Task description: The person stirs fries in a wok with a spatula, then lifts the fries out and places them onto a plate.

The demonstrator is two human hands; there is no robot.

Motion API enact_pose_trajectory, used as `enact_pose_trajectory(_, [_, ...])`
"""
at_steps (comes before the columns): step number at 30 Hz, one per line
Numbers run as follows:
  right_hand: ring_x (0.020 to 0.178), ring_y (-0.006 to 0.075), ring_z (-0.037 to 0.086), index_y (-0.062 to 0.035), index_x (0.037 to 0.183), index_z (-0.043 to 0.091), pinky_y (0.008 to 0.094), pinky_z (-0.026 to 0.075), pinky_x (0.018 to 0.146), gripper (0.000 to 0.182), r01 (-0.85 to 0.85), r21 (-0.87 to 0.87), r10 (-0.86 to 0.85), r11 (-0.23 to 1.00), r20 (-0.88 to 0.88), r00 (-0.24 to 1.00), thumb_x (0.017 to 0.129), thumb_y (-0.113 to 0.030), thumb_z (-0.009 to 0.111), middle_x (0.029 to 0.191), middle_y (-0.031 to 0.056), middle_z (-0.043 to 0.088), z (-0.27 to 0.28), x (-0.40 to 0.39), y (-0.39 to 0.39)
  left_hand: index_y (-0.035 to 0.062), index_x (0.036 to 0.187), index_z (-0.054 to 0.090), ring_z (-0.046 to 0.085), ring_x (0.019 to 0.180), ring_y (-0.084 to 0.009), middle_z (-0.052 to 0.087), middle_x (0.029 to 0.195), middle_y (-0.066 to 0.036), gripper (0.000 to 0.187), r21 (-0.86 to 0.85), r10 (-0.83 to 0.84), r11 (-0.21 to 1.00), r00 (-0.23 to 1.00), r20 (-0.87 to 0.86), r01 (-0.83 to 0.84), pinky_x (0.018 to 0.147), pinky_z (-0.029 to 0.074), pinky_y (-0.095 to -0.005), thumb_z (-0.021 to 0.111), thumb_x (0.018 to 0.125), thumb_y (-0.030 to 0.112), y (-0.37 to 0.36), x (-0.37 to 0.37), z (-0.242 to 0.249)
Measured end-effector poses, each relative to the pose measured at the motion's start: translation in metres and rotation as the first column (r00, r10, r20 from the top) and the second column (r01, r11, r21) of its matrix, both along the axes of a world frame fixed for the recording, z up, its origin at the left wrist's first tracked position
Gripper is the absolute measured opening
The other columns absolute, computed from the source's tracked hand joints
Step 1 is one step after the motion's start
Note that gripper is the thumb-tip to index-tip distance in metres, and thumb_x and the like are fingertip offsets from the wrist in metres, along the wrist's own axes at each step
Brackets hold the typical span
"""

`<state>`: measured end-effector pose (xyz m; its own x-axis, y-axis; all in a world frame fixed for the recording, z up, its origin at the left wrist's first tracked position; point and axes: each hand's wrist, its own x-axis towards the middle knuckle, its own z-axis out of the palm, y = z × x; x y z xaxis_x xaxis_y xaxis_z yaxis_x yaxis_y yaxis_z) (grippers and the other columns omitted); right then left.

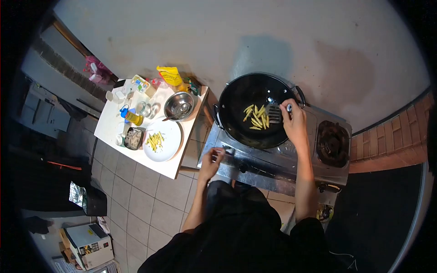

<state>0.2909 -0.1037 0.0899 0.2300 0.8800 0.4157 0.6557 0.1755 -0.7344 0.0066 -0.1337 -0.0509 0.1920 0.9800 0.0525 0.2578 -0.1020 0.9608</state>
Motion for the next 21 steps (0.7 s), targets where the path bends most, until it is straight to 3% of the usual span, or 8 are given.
enact_pose_trajectory(1, [0.056, 0.0198, 0.054, 0.0018, 0.087, 0.051, 0.0307, 0.041, 0.054, 0.009, -0.017, -0.024, 0.015, 1.0, -0.089, 0.996, 0.086, -0.005, 0.056, 0.07, 0.0141, 0.053, -0.004, -0.002, -0.002, -0.0016, 0.096, 0.059, 0.051, 0.064, -0.007, 0.057, 0.074, -0.003, 0.021, 0.01, 0.002, 1.0, 1.0, -0.003, -0.002, 0.057, 0.041, -0.0222, 0.061, 0.087, 0.018, -0.004, 0.002, -0.001])
enact_pose_trajectory(3, [0.056, 0.0176, 0.054, 0.0016, 0.088, 0.052, 0.0297, 0.041, 0.053, 0.008, -0.012, 0.003, 0.013, 1.0, -0.178, 0.984, 0.086, -0.005, 0.056, 0.069, 0.0131, 0.053, -0.008, -0.004, -0.009, 0.0005, 0.099, 0.058, 0.055, 0.08, -0.0112, 0.06, 0.086, -0.005, 0.021, -0.241, -0.084, 0.967, 0.996, 0.017, 0.085, 0.072, 0.044, -0.0259, 0.061, 0.088, 0.018, -0.011, 0.005, 0.001])
enact_pose_trajectory(6, [0.055, 0.0128, 0.053, 0.0014, 0.089, 0.052, 0.0273, 0.04, 0.051, 0.008, 0.011, 0.051, 0.001, 0.999, -0.225, 0.974, 0.086, -0.005, 0.056, 0.065, 0.011, 0.051, 0.0, 0.002, -0.023, 0.0003, 0.099, 0.057, 0.055, 0.081, -0.011, 0.06, 0.086, -0.005, 0.021, -0.218, -0.102, 0.969, 0.991, 0.085, 0.119, 0.072, 0.044, -0.0254, 0.061, 0.087, 0.017, -0.015, 0.009, 0.0])
enact_pose_trajectory(8, [0.055, 0.0129, 0.052, 0.001, 0.088, 0.053, 0.0275, 0.04, 0.051, 0.008, 0.042, 0.074, -0.037, 0.996, -0.071, 0.997, 0.086, -0.006, 0.056, 0.065, 0.011, 0.05, 0.007, 0.006, -0.029, 0.0003, 0.097, 0.057, 0.054, 0.083, -0.0104, 0.06, 0.088, -0.004, 0.019, -0.206, -0.112, 0.97, 0.991, 0.075, 0.125, 0.073, 0.044, -0.0257, 0.061, 0.088, 0.016, -0.017, 0.011, -0.001])
enact_pose_trajectory(10, [0.054, 0.0169, 0.052, 0.0008, 0.086, 0.052, 0.0293, 0.04, 0.051, 0.008, 0.061, 0.045, -0.06, 0.997, -0.026, 0.998, 0.086, -0.006, 0.056, 0.066, 0.0127, 0.051, 0.005, 0.005, -0.024, 0.0005, 0.095, 0.059, 0.05, 0.068, -0.0065, 0.055, 0.076, 0.0, 0.017, -0.129, -0.069, 0.988, 0.991, 0.119, 0.084, 0.062, 0.042, -0.0213, 0.061, 0.087, 0.015, -0.022, 0.013, -0.001])
enact_pose_trajectory(13, [0.051, 0.027, 0.05, 0.0009, 0.082, 0.052, 0.0339, 0.039, 0.051, 0.011, 0.125, 0.092, -0.123, 0.988, -0.028, 0.992, 0.085, -0.008, 0.058, 0.061, 0.0165, 0.049, -0.017, -0.002, -0.001, 0.0007, 0.095, 0.059, 0.049, 0.068, -0.0054, 0.055, 0.076, 0.001, 0.016, -0.074, -0.034, 0.996, 0.982, 0.185, 0.049, 0.061, 0.041, -0.0203, 0.061, 0.087, 0.015, -0.032, 0.011, 0.004])
enact_pose_trajectory(18, [0.046, 0.0145, 0.054, -0.0009, 0.083, 0.055, 0.0301, 0.038, 0.046, 0.013, 0.006, 0.076, 0.016, 0.997, -0.284, 0.959, 0.086, -0.013, 0.059, 0.054, 0.0104, 0.052, -0.025, -0.012, 0.024, 0.0007, 0.096, 0.061, 0.048, 0.068, -0.005, 0.055, 0.076, 0.002, 0.018, -0.103, 0.095, 0.991, 0.983, 0.155, -0.08, 0.062, 0.04, -0.0193, 0.06, 0.088, 0.017, -0.04, -0.001, 0.022])
enact_pose_trajectory(21, [0.046, 0.0122, 0.052, -0.002, 0.083, 0.055, 0.0276, 0.038, 0.045, 0.011, -0.013, 0.109, 0.037, 0.994, -0.218, 0.975, 0.087, -0.012, 0.058, 0.053, 0.0066, 0.052, -0.009, -0.009, 0.015, -0.0001, 0.096, 0.062, 0.051, 0.075, -0.0079, 0.058, 0.079, -0.001, 0.022, -0.12, 0.138, 0.984, 0.988, 0.072, -0.129, 0.068, 0.041, -0.0228, 0.061, 0.087, 0.02, -0.044, -0.015, 0.025])
